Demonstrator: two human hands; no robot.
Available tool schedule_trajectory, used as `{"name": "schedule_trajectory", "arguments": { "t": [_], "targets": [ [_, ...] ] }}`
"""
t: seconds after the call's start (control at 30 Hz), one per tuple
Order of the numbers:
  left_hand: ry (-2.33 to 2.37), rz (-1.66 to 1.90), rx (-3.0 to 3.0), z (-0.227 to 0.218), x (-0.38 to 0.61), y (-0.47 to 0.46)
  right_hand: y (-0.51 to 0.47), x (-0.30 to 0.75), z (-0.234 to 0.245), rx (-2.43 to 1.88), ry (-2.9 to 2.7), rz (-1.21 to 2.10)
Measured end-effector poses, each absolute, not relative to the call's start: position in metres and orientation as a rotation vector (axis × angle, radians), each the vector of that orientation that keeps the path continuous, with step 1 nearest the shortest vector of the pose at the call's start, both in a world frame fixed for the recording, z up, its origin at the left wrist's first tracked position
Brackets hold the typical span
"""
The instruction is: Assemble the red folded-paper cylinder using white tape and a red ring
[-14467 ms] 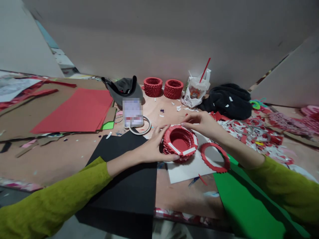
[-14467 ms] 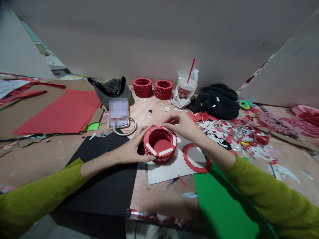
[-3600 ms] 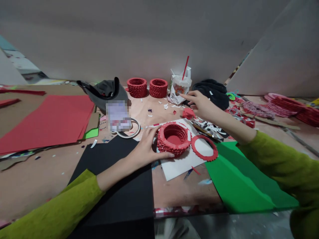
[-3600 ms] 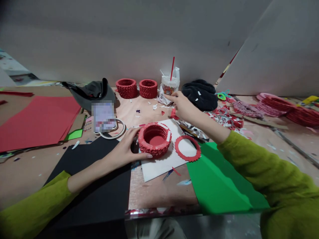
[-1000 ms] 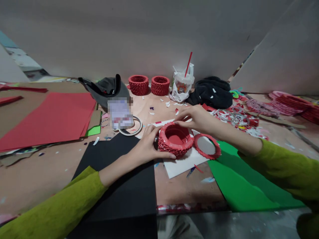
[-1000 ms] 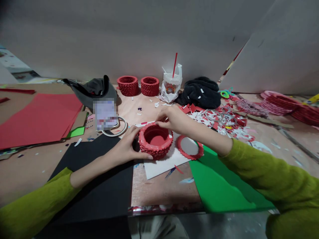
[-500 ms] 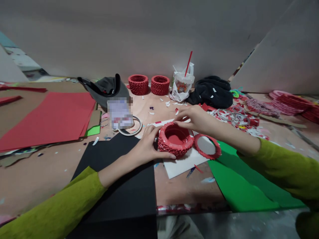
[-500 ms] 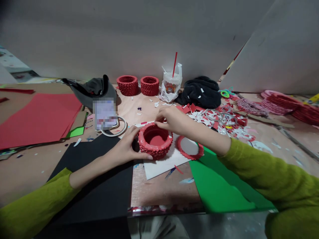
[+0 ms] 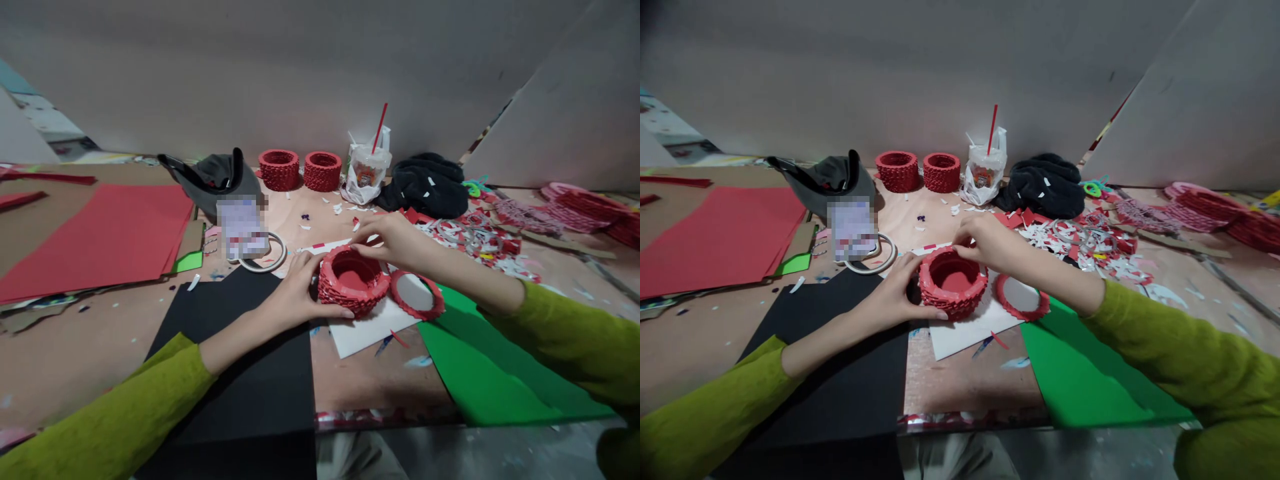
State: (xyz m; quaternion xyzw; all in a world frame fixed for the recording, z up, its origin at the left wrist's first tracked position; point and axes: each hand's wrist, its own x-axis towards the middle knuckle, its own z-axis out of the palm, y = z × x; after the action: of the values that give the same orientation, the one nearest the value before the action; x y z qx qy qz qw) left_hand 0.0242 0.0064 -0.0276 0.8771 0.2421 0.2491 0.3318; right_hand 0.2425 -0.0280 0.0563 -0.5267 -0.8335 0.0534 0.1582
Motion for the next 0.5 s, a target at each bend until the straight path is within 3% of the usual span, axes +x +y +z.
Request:
{"name": "schedule_trajectory", "arguments": {
  "t": [0.23, 0.5],
  "targets": [
    [0.638, 0.646, 2.298, -0.029, 0.025, 0.007, -0.031, 0.241, 0.046, -1.516, -2.458, -0.047],
    [0.604, 0.671, 2.282, -0.029, 0.025, 0.007, -0.030, 0.243, 0.061, -1.488, -2.337, 0.167]
  ]
}}
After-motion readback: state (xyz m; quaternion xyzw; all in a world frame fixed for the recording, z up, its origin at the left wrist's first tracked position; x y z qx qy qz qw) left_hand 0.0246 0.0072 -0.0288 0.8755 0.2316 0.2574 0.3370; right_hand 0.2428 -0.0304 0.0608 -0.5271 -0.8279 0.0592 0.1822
